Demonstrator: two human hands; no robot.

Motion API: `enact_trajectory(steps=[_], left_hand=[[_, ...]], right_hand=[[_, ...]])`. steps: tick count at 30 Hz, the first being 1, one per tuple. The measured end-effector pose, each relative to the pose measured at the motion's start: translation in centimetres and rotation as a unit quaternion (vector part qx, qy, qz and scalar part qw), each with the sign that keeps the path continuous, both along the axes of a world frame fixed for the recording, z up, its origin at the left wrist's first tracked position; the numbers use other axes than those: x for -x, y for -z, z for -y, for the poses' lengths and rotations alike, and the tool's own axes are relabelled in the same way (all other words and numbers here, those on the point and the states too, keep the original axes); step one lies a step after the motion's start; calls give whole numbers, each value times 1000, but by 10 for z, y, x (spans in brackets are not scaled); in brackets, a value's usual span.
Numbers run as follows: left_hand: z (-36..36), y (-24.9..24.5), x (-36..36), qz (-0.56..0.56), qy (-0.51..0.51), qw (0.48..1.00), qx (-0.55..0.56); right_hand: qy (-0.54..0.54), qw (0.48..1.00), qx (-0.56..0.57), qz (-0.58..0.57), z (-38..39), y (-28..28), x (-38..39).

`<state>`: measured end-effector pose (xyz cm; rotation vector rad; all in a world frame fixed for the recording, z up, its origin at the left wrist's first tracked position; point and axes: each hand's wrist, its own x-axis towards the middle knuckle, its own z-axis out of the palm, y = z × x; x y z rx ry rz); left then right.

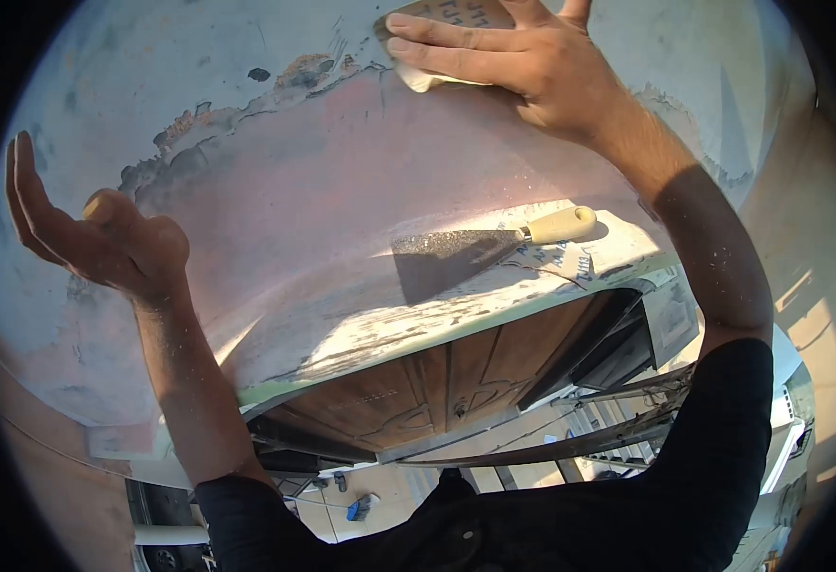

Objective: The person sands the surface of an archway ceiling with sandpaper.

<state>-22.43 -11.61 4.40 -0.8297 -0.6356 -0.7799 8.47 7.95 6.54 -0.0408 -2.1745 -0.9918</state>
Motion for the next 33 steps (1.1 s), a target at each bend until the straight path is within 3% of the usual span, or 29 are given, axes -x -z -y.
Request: enact_trajectory(steps=[1, 5, 7, 8, 9, 10, 11, 14, 16, 17, 20, 26, 28, 33], left_hand=[[-9, 3, -10, -7, 23, 999, 27], [-12, 7, -8, -1, 28, 997, 75], [-4, 5, -2, 11, 23, 996, 83], [-5, 7, 0, 19, 24, 996, 78], [-5, 6, 1, 27, 39, 996, 74], [-4, 3, -1, 24, 57, 994, 85], [-7, 4, -3, 11, 61, 993, 104], [-17, 7, -6, 24, 40, 991, 124], [-12, 9, -5, 54, 23, 986, 159], [-6, 6, -4, 43, 7, 986, 161], [5, -3, 11, 4, 43, 976, 213], [-30, 12, -51, -22, 61, 975, 214], [-31, 20, -64, -4, 3, 972, 236], [-66, -14, -96, -34, 80, 960, 267]], right_hand=[[-66, 997, -26, 29, 0, -10, 17], [-43, 997, -51, 33, -16, -7, -7], [89, 993, -48, -67, -32, 12, -60], [88, 993, -53, -60, -44, 7, -55], [43, 959, -270, -72, -66, -3, -47], [3, 883, -460, -91, -54, -4, -35], [-47, 972, -203, -109, -36, 23, -16], [-100, 978, -184, -13, -7, -2, 15], [-221, 960, -168, 11, -27, -4, 15], [-70, 987, -137, 37, -23, 4, -17], [-6, 996, -82, -27, -63, 34, -86], [-101, 987, -60, -110, -27, 27, -31], [-92, 989, -41, -112, -48, 35, -66], [-64, 973, 73, -208, -76, 56, -137]])
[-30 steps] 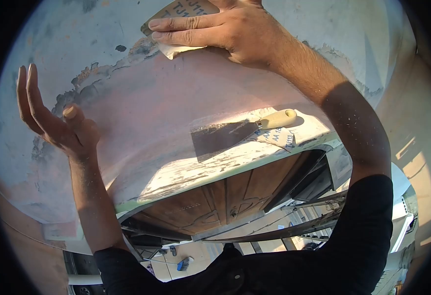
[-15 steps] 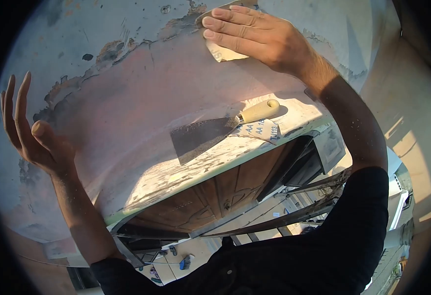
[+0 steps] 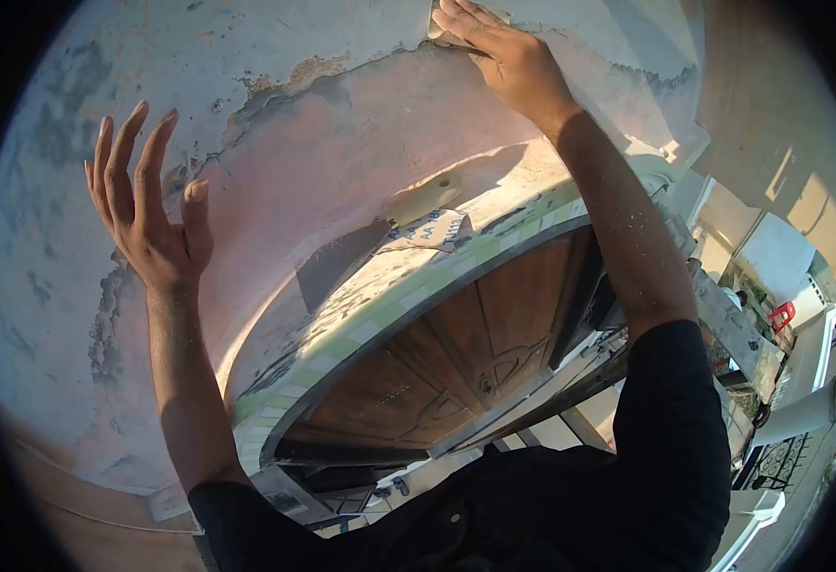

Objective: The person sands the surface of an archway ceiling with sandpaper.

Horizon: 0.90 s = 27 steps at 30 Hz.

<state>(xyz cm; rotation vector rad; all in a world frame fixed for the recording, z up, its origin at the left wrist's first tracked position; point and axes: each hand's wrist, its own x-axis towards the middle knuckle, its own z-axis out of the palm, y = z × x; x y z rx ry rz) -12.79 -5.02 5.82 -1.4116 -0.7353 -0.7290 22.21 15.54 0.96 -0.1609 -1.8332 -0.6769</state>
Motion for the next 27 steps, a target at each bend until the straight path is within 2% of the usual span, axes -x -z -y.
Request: enact_trajectory(steps=[2, 4, 5, 7, 9, 10, 11, 14, 15, 16, 17, 18, 20, 21, 22, 23, 24, 25, 26, 27], left_hand=[[-18, -28, -9, -13, -2, 1000, -19], [-35, -36, -25, 35, -21, 998, -41], [-41, -37, -31, 32, -8, 999, -38], [-48, -34, -29, 46, -43, 993, -103], [-48, -36, -26, 37, -19, 993, -109], [-46, -35, -25, 62, -23, 993, -101], [-45, -32, -23, 86, -28, 992, -88], [-46, -32, -28, 91, -32, 989, -110], [-47, -32, -32, 100, -34, 987, -122], [-47, -32, -34, 96, -26, 988, -121], [-46, -33, -32, 90, -16, 988, -127], [-44, -33, -29, 86, -8, 987, -135], [-39, -33, -21, 65, 26, 991, -117], [-38, -35, -18, 44, 56, 992, -100], [-36, -28, -21, 41, 66, 990, -116], [-34, -23, -22, 41, 70, 990, -118], [-33, -20, -24, 44, 41, 992, -110], [-33, -18, -25, 48, 11, 994, -102], [-34, -18, -21, 64, -25, 995, -75], [-32, -17, -21, 67, -25, 994, -77]], right_hand=[[152, 980, 84, -99, 17, 0, 34], [126, 991, -33, 17, 29, -6, 67], [140, 990, -29, 14, 31, -7, 71], [96, 992, -72, 33, 32, -1, 68], [57, 985, -27, -158, 3, 6, 32], [230, 909, 334, -92, 6, -1, -4], [229, 907, 343, -90, -1, 4, -3], [230, 894, 257, -285, -21, -3, -3], [106, 903, 281, -307, 1, -14, 23], [52, 927, 219, -301, 22, -5, 54], [86, 945, 89, -304, 19, -4, 93], [90, 944, 84, -305, 17, 4, 93], [172, 936, 108, -288, 15, 13, 92], [166, 919, 182, -308, 13, 14, 62], [208, 902, 163, -341, -15, 17, 32], [214, 888, 144, -380, -93, 23, 17], [190, 875, 300, -328, -54, 4, 10], [161, 838, 449, -267, -5, -13, 7], [204, 874, 269, -350, -15, -8, 49], [152, 898, 213, -354, 8, -6, 85]])
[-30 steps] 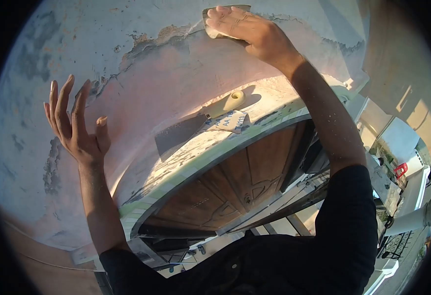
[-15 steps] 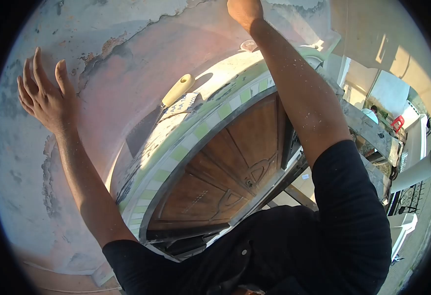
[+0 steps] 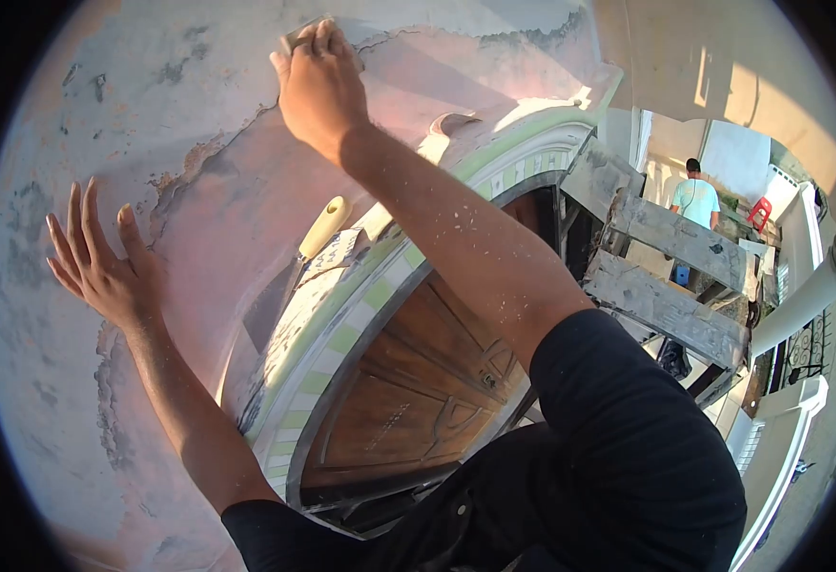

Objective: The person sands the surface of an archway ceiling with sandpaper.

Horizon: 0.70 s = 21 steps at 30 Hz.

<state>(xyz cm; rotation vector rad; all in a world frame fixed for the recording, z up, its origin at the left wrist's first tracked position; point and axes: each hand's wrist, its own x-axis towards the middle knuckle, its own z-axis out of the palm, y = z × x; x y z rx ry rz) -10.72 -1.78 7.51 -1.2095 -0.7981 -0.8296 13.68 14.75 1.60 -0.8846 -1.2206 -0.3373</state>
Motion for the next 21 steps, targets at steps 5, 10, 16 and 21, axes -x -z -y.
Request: enact_trajectory(steps=[5, 10, 16, 21], left_hand=[[7, 13, 10, 4, -21, 1000, 14], [19, -5, 28, -41, 22, 998, -50], [12, 4, 23, -21, 34, 999, -1], [11, 5, 20, -40, 16, 999, 0]], right_hand=[[-14, 992, -73, 107, 8, 22, -8], [36, 997, -62, 40, -36, 14, -54], [120, 982, -104, 106, -26, 25, -49], [76, 988, 33, 127, 1, 39, -29]])
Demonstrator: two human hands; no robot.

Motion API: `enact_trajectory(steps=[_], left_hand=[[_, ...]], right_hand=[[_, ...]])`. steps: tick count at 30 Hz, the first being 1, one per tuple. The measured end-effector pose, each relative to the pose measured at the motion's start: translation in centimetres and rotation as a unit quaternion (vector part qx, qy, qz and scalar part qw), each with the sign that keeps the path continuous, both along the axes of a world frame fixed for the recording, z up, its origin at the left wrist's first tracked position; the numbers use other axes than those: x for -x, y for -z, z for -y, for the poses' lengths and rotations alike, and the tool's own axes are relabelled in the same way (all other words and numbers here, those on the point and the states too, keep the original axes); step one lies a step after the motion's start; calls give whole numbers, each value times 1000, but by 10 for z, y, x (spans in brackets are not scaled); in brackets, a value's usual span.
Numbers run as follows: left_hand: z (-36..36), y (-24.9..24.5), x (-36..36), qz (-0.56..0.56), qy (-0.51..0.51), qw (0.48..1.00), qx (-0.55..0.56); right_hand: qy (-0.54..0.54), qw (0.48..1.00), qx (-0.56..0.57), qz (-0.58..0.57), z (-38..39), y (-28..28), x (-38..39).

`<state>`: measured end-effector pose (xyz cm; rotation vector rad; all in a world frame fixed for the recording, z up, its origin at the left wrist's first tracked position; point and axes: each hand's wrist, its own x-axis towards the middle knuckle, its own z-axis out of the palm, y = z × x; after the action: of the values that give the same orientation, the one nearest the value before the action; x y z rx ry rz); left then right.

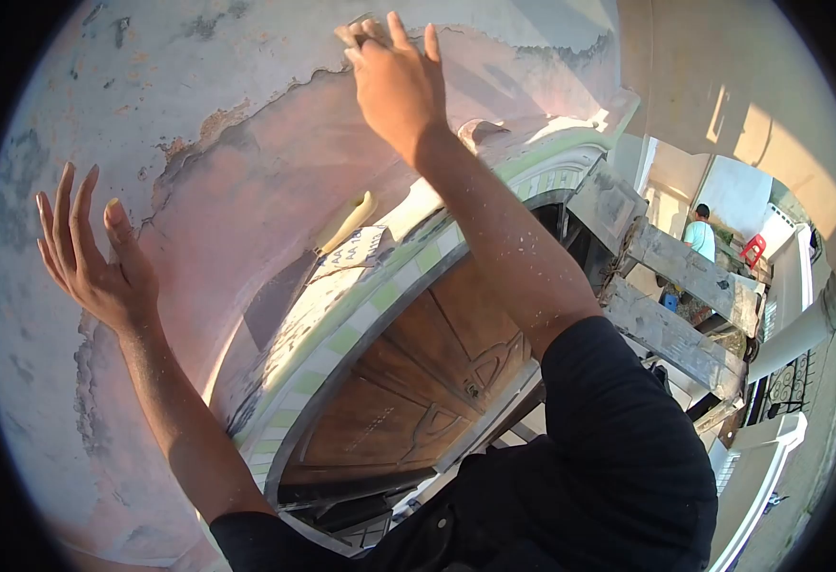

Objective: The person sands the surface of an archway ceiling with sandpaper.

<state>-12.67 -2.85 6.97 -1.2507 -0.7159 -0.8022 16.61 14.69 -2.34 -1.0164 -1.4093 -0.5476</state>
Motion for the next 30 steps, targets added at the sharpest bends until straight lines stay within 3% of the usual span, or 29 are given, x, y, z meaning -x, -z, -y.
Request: enact_trajectory(steps=[2, 4, 5, 7, 8, 11, 15, 17, 21, 22, 23, 26, 28, 30], left_hand=[[1, 2, 0, 8, -2, 1000, 0], [-1, -2, 4, 2, 4, 1000, 8], [-3, -3, 8, 6, 11, 1000, 13], [-2, 1, 7, 15, 17, 1000, 15], [-1, 2, 2, 9, 6, 1000, 15], [-2, 8, -7, 19, -8, 1000, 8], [0, -3, 15, 26, -23, 999, -15], [4, -5, 17, 27, -4, 1000, -14], [-1, -2, 11, 3, -15, 1000, -3], [0, -1, 10, -5, -28, 1000, 10], [1, -1, 7, -11, -31, 999, 12], [-1, 1, -1, 10, -11, 1000, 12], [1, 2, -10, 15, -39, 999, 5], [7, 6, -12, 21, -67, 997, 14]], right_hand=[[-47, 997, -25, 47, 16, 4, 10], [20, 1000, 9, -19, 17, 19, -11], [105, 989, 99, -31, -12, 24, -42], [-18, 940, 331, -74, -16, 7, -83], [34, 976, 205, -64, -11, 12, -67], [-14, 997, 30, 67, 27, 19, 13], [19, 999, 36, -20, -2, 10, -43], [35, 978, 195, -71, -13, 6, -66], [-39, 998, 49, 16, 11, 22, -13], [22, 955, 286, 79, 27, 2, -31], [11, 991, 127, -37, 2, 21, -40], [45, 975, 186, -110, -20, 17, -57], [-53, 998, 26, -36, 5, 2, -20], [-76, 992, -21, 99, 46, 7, 40]])
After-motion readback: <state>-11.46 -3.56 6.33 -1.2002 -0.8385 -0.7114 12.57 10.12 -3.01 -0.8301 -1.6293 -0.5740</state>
